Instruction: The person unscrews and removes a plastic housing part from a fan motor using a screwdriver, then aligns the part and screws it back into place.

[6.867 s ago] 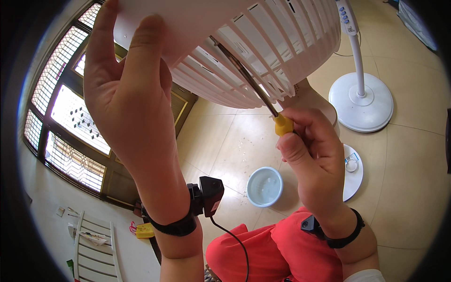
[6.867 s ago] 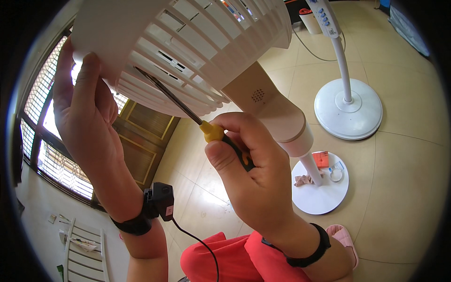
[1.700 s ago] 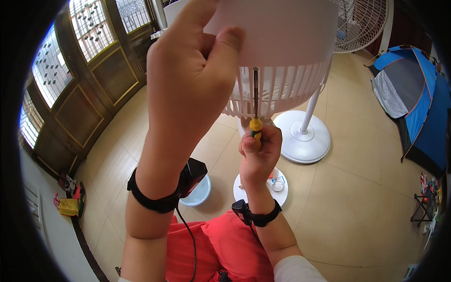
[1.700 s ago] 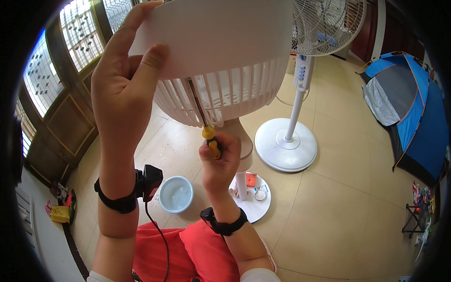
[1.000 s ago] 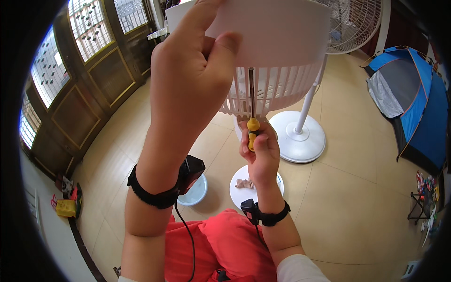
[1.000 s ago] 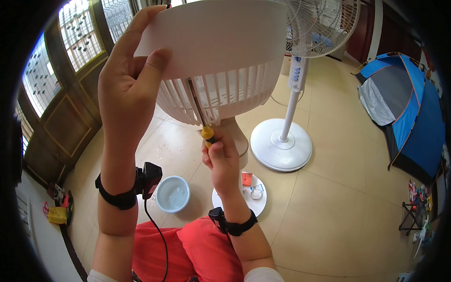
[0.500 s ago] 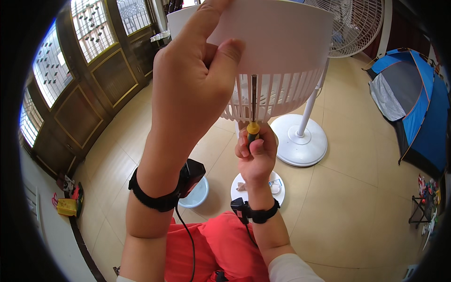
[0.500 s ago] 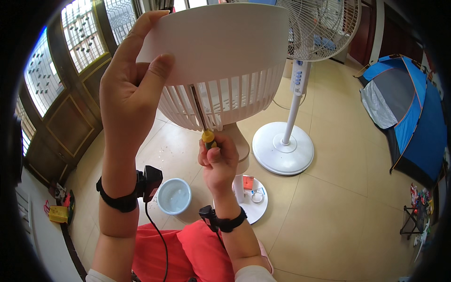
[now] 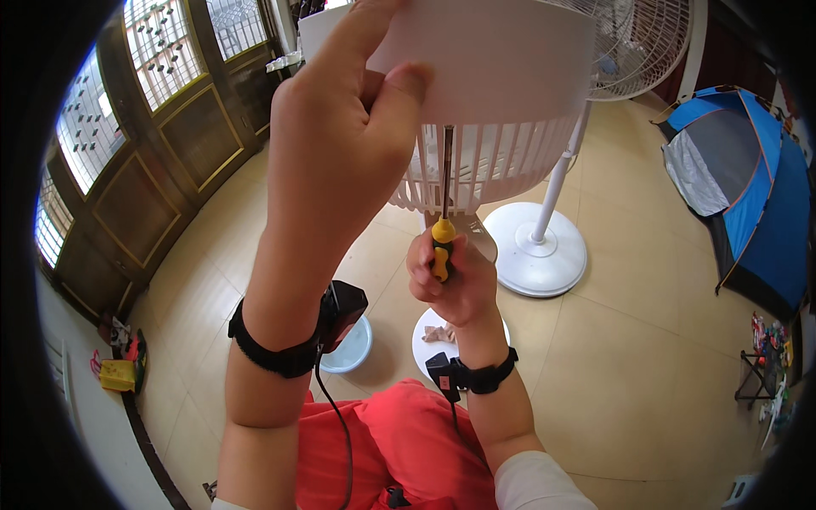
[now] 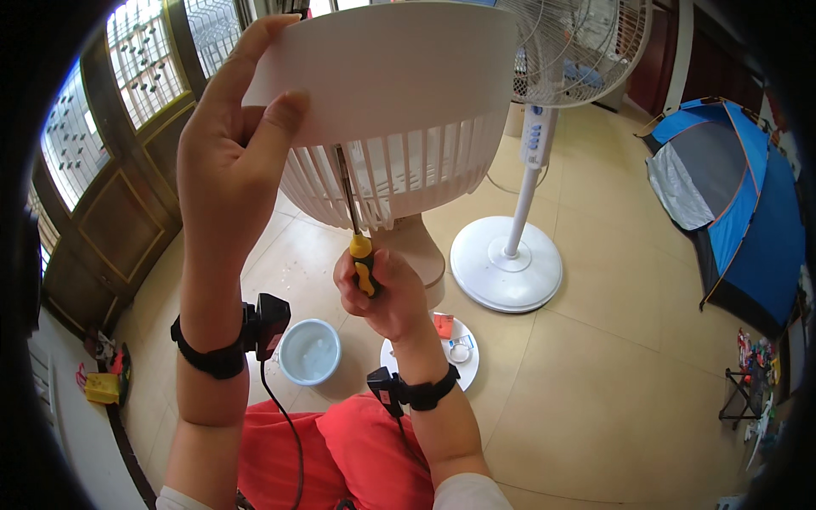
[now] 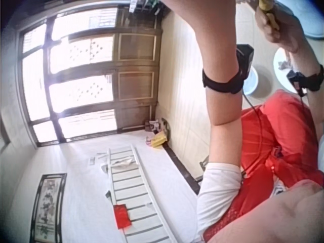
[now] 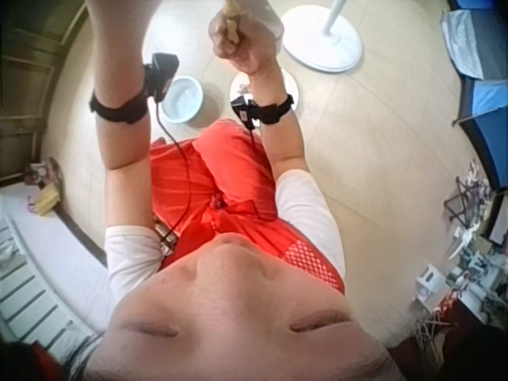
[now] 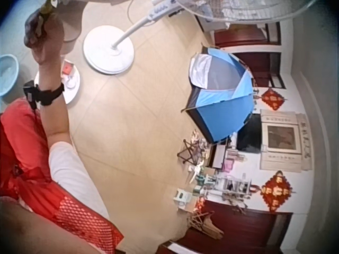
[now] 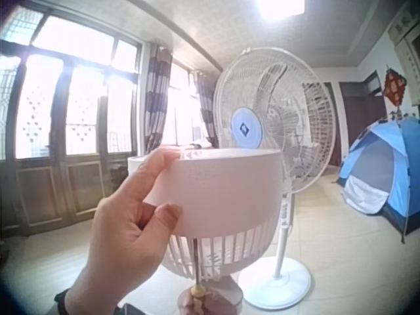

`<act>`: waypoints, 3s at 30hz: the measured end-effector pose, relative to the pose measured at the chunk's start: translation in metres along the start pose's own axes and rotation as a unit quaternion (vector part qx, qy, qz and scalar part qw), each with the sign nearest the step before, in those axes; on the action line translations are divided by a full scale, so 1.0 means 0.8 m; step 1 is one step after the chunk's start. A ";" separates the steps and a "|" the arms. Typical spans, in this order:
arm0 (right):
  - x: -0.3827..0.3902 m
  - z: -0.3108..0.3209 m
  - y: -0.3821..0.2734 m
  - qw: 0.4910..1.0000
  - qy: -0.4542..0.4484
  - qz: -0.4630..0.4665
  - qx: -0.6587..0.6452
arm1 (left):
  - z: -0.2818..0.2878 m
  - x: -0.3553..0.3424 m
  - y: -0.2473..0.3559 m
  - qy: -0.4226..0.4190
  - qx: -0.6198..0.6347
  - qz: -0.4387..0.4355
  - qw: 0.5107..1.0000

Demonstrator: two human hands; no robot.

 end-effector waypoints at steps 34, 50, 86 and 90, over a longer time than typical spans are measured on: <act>0.007 -0.019 0.021 0.744 0.277 0.411 0.448 | -0.005 0.001 0.003 0.007 -0.022 -0.018 1.000; -0.006 0.018 -0.012 0.989 -0.085 -0.070 -0.100 | -0.005 0.002 0.008 0.003 0.018 0.013 1.000; 0.003 -0.013 0.007 0.925 0.160 0.267 0.220 | -0.001 0.004 0.008 -0.015 -0.003 0.020 1.000; 0.004 -0.018 0.022 0.631 0.292 0.512 0.504 | -0.004 0.003 0.007 -0.013 0.000 -0.004 1.000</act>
Point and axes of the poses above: each hand's wrist, its own x-axis away from the middle knuckle, its own z-axis out of the back of the hand, y = z × x, the point moved 2 cm from there along -x, towards the middle knuckle, and after that the axes turned 6 degrees about y, right-handed, at the moved point
